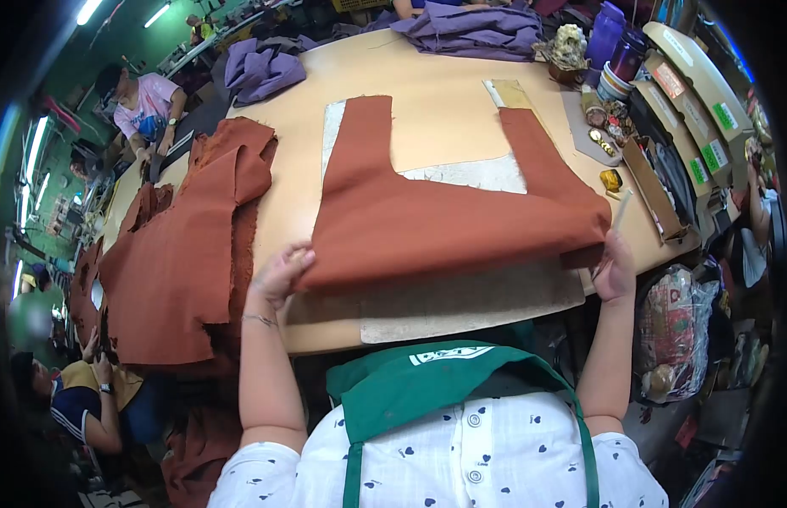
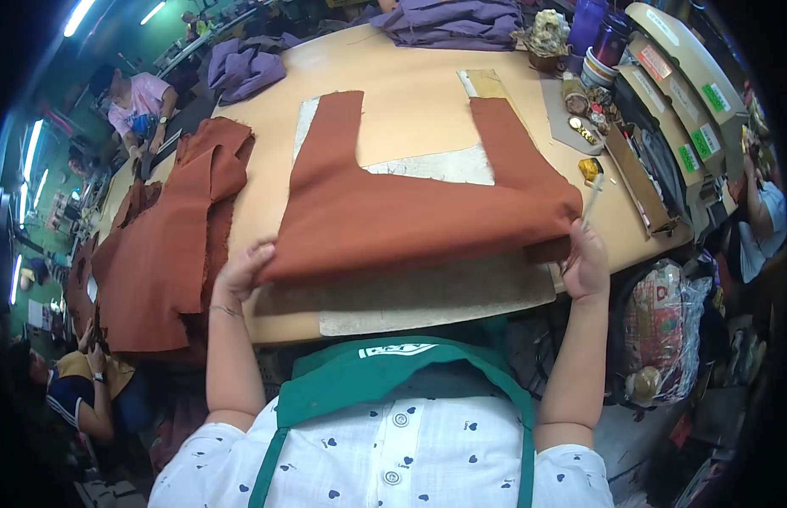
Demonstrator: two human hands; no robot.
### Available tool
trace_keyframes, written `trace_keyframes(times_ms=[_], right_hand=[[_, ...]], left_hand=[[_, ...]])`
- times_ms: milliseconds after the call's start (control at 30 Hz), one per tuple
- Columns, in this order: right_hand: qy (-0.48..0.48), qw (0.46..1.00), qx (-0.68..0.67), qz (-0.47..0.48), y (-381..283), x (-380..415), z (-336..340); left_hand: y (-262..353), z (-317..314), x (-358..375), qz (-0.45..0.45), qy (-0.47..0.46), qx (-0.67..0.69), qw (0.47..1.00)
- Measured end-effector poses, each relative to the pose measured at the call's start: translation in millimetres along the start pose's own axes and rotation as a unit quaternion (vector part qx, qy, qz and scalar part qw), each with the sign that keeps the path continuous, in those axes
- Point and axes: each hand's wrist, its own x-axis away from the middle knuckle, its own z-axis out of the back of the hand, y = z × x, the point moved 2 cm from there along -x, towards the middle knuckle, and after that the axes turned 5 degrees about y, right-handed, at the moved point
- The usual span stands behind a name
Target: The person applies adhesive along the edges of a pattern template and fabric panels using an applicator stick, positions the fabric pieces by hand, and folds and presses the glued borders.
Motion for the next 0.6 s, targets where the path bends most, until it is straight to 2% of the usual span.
trace_keyframes(times_ms=[33,100,133,167,200,300,333,367,400,433,467,500,533,567,600], right_hand=[[-0.04,0.997,0.063,0.003,10,5,7],[-0.102,0.976,0.19,0.013,22,17,11],[-0.083,0.981,0.174,0.034,25,20,8],[-0.067,0.984,0.158,0.056,29,21,4],[-0.052,0.986,0.139,0.079,32,22,1],[-0.059,0.987,0.141,0.047,26,20,4],[-0.066,0.987,0.144,0.035,22,19,6],[-0.037,0.975,0.217,-0.028,16,13,28],[0.001,0.979,0.204,0.004,12,16,15],[0.012,0.957,0.278,0.078,18,4,30],[0.025,0.925,0.348,0.151,21,-9,51],[0.063,0.851,0.499,0.148,13,-16,64],[0.101,0.752,0.635,0.143,0,-19,63],[0.131,0.689,0.701,0.129,-9,-25,59],[0.134,0.645,0.723,0.205,-9,-35,57]], left_hand=[[-8,6,0,-0.001,-0.039,-0.029,0.999],[-13,4,1,-0.067,-0.008,-0.052,0.996],[-15,0,4,-0.097,0.013,-0.059,0.993],[-22,1,-4,-0.207,0.052,-0.078,0.974],[-20,-2,-4,-0.204,0.067,-0.04,0.976],[-11,-16,1,-0.229,0.09,0.053,0.968],[-13,-13,0,-0.225,0.092,0.044,0.969],[-18,-9,0,-0.22,0.095,0.036,0.97],[-22,-5,1,-0.217,0.098,0.029,0.971],[-24,1,4,-0.218,0.128,-0.082,0.964],[-31,7,5,-0.263,0.153,-0.187,0.934],[-37,12,11,-0.314,0.182,-0.29,0.885],[-38,12,18,-0.36,0.208,-0.389,0.822],[-40,11,25,-0.325,0.204,-0.484,0.786],[-33,6,37,-0.286,0.197,-0.572,0.743]])
